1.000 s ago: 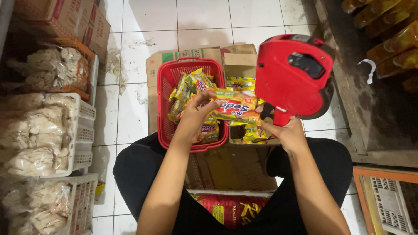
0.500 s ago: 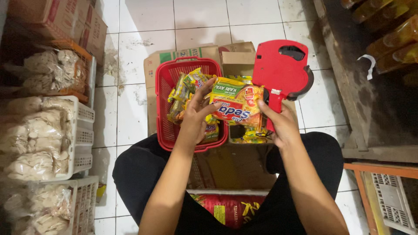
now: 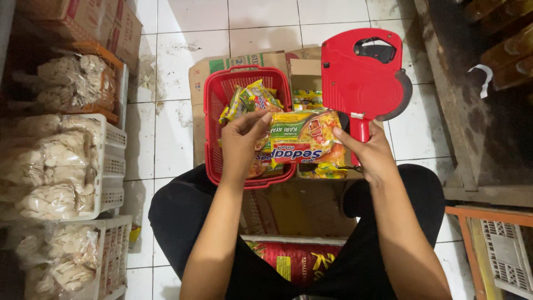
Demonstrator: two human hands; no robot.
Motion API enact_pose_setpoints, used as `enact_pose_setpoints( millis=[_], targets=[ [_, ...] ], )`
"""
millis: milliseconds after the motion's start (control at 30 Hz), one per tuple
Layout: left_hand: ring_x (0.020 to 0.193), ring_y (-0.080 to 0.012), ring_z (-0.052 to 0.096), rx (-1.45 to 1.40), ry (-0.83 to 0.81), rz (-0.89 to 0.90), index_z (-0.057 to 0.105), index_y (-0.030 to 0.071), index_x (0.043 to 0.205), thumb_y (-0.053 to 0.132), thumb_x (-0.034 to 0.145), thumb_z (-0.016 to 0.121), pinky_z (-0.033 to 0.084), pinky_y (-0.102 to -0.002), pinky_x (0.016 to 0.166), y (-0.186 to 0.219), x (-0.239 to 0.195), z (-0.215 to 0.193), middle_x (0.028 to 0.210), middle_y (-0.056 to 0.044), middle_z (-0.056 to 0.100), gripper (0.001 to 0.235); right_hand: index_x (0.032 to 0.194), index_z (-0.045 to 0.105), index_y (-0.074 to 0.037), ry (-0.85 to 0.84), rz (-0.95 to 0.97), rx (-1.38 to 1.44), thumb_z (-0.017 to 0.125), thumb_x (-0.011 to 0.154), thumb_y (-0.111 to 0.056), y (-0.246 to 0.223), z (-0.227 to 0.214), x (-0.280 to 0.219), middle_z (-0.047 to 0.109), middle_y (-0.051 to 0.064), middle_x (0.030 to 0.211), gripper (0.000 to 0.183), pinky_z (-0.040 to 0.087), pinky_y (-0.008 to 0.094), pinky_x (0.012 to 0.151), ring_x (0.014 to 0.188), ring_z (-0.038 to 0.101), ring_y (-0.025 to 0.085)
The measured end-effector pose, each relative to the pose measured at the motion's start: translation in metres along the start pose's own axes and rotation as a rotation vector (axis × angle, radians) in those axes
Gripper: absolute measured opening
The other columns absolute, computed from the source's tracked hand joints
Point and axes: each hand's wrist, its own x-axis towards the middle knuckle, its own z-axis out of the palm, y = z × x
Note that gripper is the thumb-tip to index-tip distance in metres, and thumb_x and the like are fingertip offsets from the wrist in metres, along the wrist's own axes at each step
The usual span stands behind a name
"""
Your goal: The person labels packaged noodle packets by using a price labeller to apply labels and then places the packets into a red plastic basket.
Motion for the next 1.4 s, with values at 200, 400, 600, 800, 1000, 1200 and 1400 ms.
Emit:
enact_pose_setpoints(
  millis=[200, 400, 600, 800, 1000, 1200, 1400],
  targets=[
    [0.088, -0.0112, 0.075, 0.031, 0.012, 0.042, 0.069, 0.001, 0.117, 0.019, 0.094, 0.071, 0.062, -0.026, 0.077, 0.007, 0.004, -0.001, 0.103, -0.006, 0.076, 0.029, 0.122, 0.063, 0.000, -0.030, -0.023, 0.164, 0.075, 0.090, -0.003, -0.004, 0.001, -0.006, 0.072, 0.008, 0.116, 0.035, 0.056, 0.031, 0.095, 0.106, 0.069, 0.015],
    [0.087, -0.0109, 0.073, 0.053, -0.059, -0.079, 0.075, -0.004, 0.114, 0.019, 0.093, 0.076, 0.062, -0.025, 0.076, -0.011, -0.003, 0.005, 0.101, -0.008, 0.077, 0.031, 0.120, 0.064, 0.000, 0.029, -0.037, 0.166, 0.075, 0.090, -0.003, -0.005, -0.002, -0.005, 0.074, 0.009, 0.112, 0.032, 0.059, 0.031, 0.091, 0.100, 0.072, 0.015],
    [0.084, -0.0106, 0.072, -0.008, 0.006, -0.099, 0.073, -0.002, 0.102, 0.017, 0.092, 0.078, 0.062, -0.025, 0.075, -0.024, -0.002, 0.007, 0.094, -0.007, 0.077, 0.023, 0.118, 0.066, 0.000, 0.047, -0.063, 0.115, 0.077, 0.090, -0.004, 0.001, -0.001, -0.010, 0.075, 0.007, 0.109, 0.030, 0.058, 0.029, 0.087, 0.096, 0.071, 0.012],
    [0.079, -0.0099, 0.064, 0.230, 0.132, 0.101, 0.065, 0.004, 0.103, 0.012, 0.097, 0.075, 0.052, -0.026, 0.067, -0.012, 0.002, 0.012, 0.089, -0.005, 0.072, 0.014, 0.117, 0.065, 0.000, 0.098, -0.071, 0.075, 0.080, 0.087, -0.003, 0.004, -0.006, -0.006, 0.074, 0.006, 0.107, 0.033, 0.056, 0.028, 0.085, 0.095, 0.071, 0.012],
    [0.090, -0.0247, 0.072, 0.713, -0.048, 0.679, 0.066, 0.005, 0.110, -0.002, 0.095, 0.067, 0.055, -0.036, 0.079, 0.014, -0.010, 0.019, 0.097, -0.008, 0.074, 0.017, 0.111, 0.069, 0.001, 0.157, -0.182, -0.210, 0.087, 0.084, -0.012, -0.008, -0.002, -0.007, 0.076, 0.005, 0.106, 0.035, 0.058, 0.024, 0.089, 0.094, 0.070, 0.008],
    [0.096, -0.0272, 0.062, 0.824, -0.394, 0.849, 0.068, 0.007, 0.107, 0.001, 0.078, 0.071, 0.050, -0.040, 0.090, 0.003, -0.012, 0.042, 0.095, -0.005, 0.067, 0.029, 0.112, 0.074, -0.004, -0.032, -0.040, -0.306, 0.088, 0.075, -0.012, -0.013, 0.012, -0.018, 0.076, 0.001, 0.095, 0.041, 0.056, 0.026, 0.072, 0.079, 0.067, 0.006],
    [0.099, -0.0265, 0.061, 0.788, -0.365, 0.869, 0.070, 0.008, 0.110, 0.015, 0.082, 0.076, 0.048, -0.040, 0.093, 0.008, -0.010, 0.045, 0.103, -0.004, 0.069, 0.030, 0.108, 0.076, -0.001, -0.109, -0.043, -0.266, 0.084, 0.084, -0.015, 0.016, 0.010, -0.008, 0.078, 0.001, 0.094, 0.029, 0.056, 0.025, 0.074, 0.081, 0.069, 0.006]
  ],
)
